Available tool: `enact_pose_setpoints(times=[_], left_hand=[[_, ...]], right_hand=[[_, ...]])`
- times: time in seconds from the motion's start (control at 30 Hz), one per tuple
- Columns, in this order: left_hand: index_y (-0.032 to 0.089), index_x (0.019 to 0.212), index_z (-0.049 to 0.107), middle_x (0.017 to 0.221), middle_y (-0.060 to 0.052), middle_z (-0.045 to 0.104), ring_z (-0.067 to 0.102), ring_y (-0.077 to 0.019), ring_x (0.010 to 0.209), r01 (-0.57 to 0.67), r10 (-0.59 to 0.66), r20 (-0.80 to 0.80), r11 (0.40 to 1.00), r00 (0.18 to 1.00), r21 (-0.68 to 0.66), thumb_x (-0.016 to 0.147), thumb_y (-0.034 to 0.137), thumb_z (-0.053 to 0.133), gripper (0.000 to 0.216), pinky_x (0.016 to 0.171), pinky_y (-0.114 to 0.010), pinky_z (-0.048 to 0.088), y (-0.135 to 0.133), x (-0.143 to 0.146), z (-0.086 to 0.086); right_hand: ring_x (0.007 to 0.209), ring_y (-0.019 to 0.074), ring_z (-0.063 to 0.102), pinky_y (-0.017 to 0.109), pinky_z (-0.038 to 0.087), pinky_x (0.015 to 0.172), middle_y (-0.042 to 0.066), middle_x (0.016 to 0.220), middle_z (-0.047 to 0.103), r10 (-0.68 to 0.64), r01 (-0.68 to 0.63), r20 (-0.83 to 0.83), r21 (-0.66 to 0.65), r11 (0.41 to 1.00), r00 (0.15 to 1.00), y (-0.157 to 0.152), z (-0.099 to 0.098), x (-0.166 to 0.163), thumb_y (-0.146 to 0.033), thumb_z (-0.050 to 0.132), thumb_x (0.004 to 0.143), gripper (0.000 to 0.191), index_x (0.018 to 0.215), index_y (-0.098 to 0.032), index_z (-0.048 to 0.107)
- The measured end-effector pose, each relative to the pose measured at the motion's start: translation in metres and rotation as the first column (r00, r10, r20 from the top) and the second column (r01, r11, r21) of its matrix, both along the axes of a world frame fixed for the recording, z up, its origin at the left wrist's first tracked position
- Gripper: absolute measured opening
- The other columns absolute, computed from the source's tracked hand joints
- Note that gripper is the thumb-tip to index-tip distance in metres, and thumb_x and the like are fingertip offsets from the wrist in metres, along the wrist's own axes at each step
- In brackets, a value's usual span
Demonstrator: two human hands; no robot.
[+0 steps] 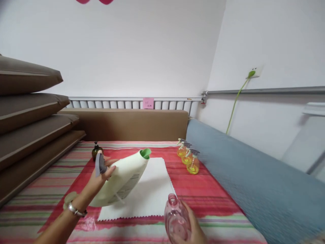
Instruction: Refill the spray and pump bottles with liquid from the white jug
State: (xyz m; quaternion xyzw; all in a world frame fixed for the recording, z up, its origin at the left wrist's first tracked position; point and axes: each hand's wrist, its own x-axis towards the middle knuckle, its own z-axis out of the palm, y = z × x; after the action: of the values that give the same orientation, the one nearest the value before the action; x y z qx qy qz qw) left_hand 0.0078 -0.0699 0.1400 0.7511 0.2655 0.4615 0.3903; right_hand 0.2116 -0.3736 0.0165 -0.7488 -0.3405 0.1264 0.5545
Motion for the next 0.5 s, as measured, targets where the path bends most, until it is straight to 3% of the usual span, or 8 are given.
enact_pose_setpoints(times=[0.1,0.23,0.37,0.5], left_hand=[[0.018,0.104,0.063,0.100,-0.009,0.070,0.057,-0.0252,0.107,0.073,-0.069,-0.122,0.997,0.990,0.024,0.074,0.040,0.062,0.037,0.090,-0.034,0.044,0.001,0.012,-0.020],[0.018,0.115,0.057,0.104,-0.010,0.070,0.050,-0.0257,0.119,0.128,-0.117,-0.160,0.990,0.980,0.061,0.076,0.042,0.060,0.046,0.098,-0.037,0.039,0.002,0.025,-0.035],[0.020,0.115,0.058,0.106,-0.009,0.070,0.051,-0.0263,0.119,0.195,-0.164,-0.272,0.977,0.948,0.089,0.076,0.046,0.058,0.046,0.098,-0.037,0.039,0.001,0.031,-0.027],[0.022,0.106,0.064,0.101,-0.007,0.071,0.051,-0.0282,0.119,0.242,-0.191,-0.374,0.966,0.907,0.093,0.080,0.050,0.052,0.041,0.097,-0.037,0.040,-0.002,0.035,-0.016]], right_hand=[[0.124,0.0307,0.046,0.042,0.040,0.101,0.017,0.134,0.047,-0.095,0.100,0.138,-0.029,0.995,0.986,0.002,0.018,0.017,-0.035,0.058,0.061,0.077,0.131,-0.018,0.031],[0.120,0.0292,0.049,0.045,0.039,0.102,0.016,0.133,0.047,-0.041,0.086,0.345,-0.116,0.990,0.938,0.009,0.057,0.041,-0.034,0.063,0.062,0.077,0.130,-0.018,0.032],[0.124,0.0283,0.045,0.046,0.037,0.104,0.015,0.133,0.047,0.025,0.144,0.618,-0.222,0.964,0.785,0.017,0.102,0.062,-0.036,0.063,0.069,0.073,0.132,-0.018,0.031],[0.123,0.0280,0.045,0.045,0.038,0.103,0.014,0.131,0.049,0.140,0.149,0.780,-0.286,0.947,0.610,0.030,0.130,0.077,-0.035,0.062,0.072,0.068,0.131,-0.018,0.034]])
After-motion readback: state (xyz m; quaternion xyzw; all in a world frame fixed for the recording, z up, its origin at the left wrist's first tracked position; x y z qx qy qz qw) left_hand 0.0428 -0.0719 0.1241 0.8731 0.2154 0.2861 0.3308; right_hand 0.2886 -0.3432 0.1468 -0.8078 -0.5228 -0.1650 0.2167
